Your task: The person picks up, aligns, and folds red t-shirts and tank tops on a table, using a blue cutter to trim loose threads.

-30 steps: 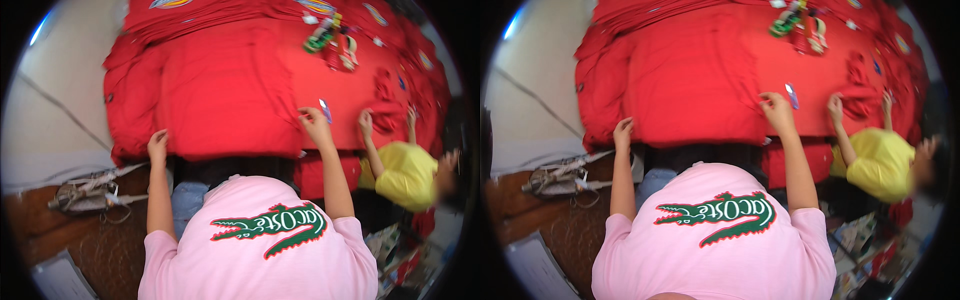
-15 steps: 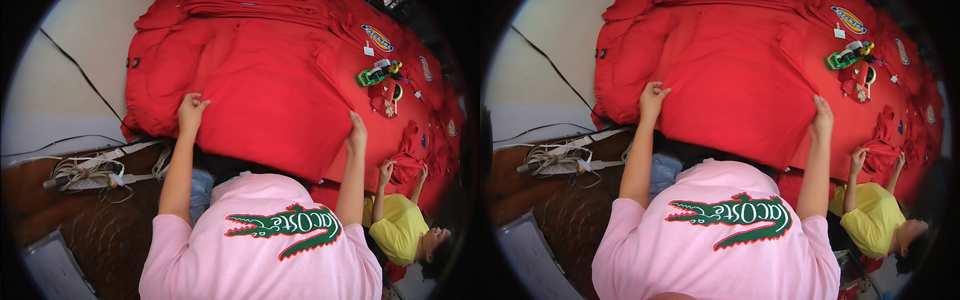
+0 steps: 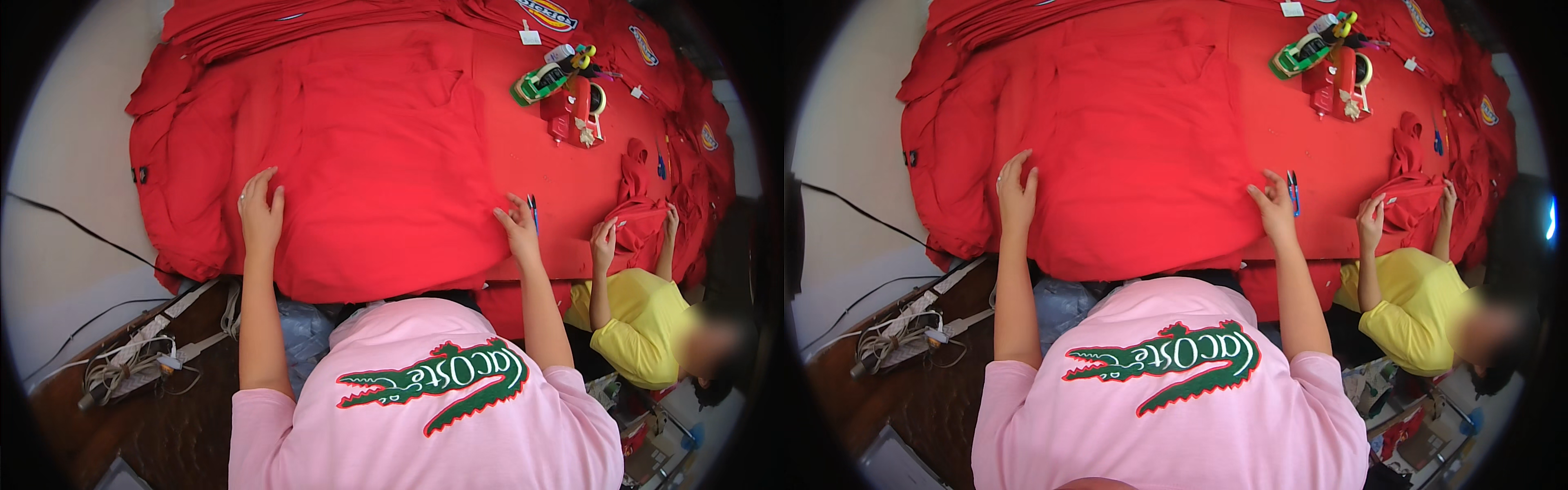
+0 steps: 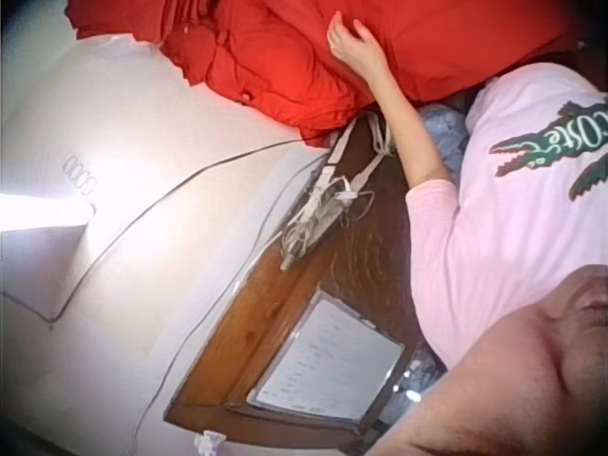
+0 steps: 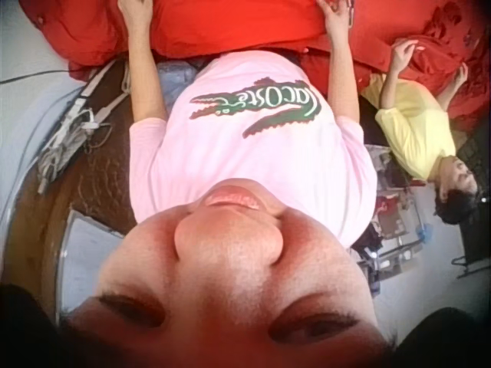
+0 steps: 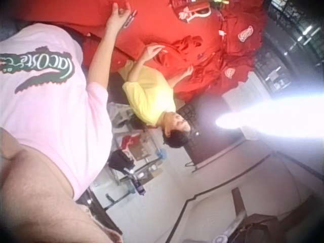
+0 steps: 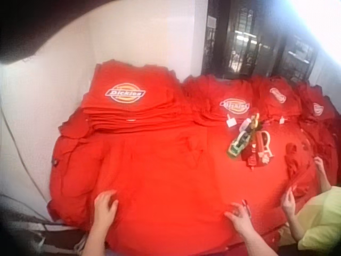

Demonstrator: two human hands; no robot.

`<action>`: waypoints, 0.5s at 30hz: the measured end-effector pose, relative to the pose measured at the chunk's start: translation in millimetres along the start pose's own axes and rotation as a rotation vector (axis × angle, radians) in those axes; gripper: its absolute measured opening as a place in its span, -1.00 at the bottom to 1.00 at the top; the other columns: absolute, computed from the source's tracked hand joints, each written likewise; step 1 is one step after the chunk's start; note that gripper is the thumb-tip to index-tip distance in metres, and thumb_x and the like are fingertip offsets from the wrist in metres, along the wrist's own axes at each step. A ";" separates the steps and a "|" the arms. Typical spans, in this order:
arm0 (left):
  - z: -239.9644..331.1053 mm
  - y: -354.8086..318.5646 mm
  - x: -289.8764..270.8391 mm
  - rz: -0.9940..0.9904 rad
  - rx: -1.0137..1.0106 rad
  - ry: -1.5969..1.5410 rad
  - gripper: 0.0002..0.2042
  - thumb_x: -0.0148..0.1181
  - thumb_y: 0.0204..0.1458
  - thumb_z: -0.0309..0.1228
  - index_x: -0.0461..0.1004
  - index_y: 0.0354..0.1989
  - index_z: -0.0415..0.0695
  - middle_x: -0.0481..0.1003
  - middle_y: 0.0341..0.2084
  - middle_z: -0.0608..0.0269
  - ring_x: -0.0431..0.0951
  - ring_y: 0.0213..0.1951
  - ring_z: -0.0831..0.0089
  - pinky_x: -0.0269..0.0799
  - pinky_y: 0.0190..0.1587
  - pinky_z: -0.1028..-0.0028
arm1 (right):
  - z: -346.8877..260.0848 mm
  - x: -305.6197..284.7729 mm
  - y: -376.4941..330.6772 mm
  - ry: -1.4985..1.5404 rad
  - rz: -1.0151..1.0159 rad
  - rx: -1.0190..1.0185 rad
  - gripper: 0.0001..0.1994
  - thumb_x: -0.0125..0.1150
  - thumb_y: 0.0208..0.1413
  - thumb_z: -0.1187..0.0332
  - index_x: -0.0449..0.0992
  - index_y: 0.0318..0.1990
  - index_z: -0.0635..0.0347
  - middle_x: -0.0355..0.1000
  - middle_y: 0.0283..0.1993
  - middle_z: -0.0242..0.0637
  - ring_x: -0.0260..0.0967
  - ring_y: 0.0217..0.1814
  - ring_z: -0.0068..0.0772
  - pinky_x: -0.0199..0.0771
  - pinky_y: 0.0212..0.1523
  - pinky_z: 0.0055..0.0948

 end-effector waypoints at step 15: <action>-27.2 -16.6 3.0 -0.275 -0.352 -0.238 -0.79 0.32 0.23 -0.36 0.54 -0.18 -0.28 0.46 -0.46 0.10 0.42 -0.45 0.40 0.40 -0.33 0.37 | -8.8 -26.0 -6.9 -0.049 -0.376 0.281 -0.68 0.26 0.29 0.57 0.55 0.19 0.28 0.54 0.01 -0.43 0.46 0.00 -0.69 0.46 0.09 -0.64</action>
Point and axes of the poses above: each hand's wrist, its own y-axis towards the middle knuckle, its own x-axis out of the palm, z = x × y, the point moved 2 cm from there along y, towards the middle knuckle
